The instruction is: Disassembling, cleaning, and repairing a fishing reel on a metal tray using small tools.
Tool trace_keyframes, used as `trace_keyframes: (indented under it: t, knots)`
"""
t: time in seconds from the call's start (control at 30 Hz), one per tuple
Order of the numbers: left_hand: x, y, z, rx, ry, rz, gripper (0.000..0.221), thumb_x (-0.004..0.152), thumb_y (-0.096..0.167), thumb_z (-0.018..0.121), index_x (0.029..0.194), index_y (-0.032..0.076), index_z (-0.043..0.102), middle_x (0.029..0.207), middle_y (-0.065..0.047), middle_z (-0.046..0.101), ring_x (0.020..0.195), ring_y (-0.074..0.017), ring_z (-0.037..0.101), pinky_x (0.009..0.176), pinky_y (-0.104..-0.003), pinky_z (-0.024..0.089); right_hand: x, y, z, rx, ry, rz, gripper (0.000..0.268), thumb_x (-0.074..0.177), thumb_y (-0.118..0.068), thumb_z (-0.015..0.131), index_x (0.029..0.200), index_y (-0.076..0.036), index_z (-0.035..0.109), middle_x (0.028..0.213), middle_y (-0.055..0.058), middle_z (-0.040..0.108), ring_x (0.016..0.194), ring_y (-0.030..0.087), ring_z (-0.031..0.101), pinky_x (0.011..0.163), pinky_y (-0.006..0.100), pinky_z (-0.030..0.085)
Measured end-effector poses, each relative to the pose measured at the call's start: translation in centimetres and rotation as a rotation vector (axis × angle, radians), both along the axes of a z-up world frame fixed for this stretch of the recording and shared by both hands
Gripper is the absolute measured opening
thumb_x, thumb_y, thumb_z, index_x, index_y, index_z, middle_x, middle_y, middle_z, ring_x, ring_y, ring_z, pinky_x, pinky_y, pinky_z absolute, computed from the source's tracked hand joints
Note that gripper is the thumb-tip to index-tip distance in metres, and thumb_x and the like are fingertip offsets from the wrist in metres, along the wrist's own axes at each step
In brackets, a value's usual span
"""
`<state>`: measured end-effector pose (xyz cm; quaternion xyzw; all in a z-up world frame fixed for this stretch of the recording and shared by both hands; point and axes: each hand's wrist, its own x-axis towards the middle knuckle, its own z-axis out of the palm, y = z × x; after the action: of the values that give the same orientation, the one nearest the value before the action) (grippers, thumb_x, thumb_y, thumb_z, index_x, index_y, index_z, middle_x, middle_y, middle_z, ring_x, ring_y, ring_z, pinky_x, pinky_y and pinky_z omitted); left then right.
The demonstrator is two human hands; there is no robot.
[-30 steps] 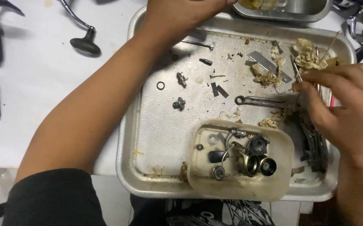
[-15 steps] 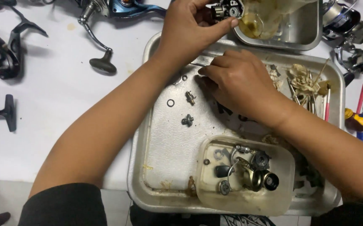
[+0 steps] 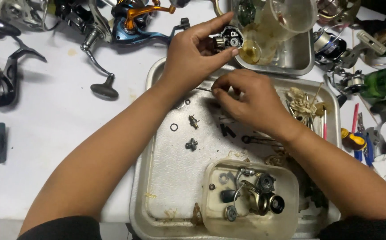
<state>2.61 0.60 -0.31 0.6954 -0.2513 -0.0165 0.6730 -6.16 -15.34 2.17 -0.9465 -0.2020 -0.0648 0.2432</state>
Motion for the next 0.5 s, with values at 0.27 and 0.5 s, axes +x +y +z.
trace_keyframes:
  t: [0.27, 0.5]
  knots:
    - [-0.1, -0.2, -0.5, -0.015, -0.162, -0.060, 0.055, 0.090, 0.015, 0.085, 0.138, 0.019, 0.060, 0.136, -0.006, 0.071, 0.063, -0.0002, 0.045, 0.058, -0.016, 0.047, -0.7, -5.1, -1.1, 1.008, 0.505, -0.310, 0.009, 0.098, -0.004, 0.068, 0.107, -0.002, 0.070, 0.084, 0.003, 0.065, 0.068, 0.008, 0.053, 0.062, 0.019, 0.043]
    - [-0.5, 0.1, -0.4, -0.025, -0.237, -0.162, 0.060, 0.090, 0.014, 0.088, 0.141, 0.017, 0.056, 0.136, -0.010, 0.070, 0.071, -0.0014, 0.051, 0.063, -0.015, 0.051, -0.7, -5.8, -2.8, 1.089, 0.546, -0.271, 0.013, 0.101, -0.010, 0.066, 0.112, -0.006, 0.071, 0.083, -0.001, 0.063, 0.069, 0.008, 0.050, 0.063, 0.020, 0.040]
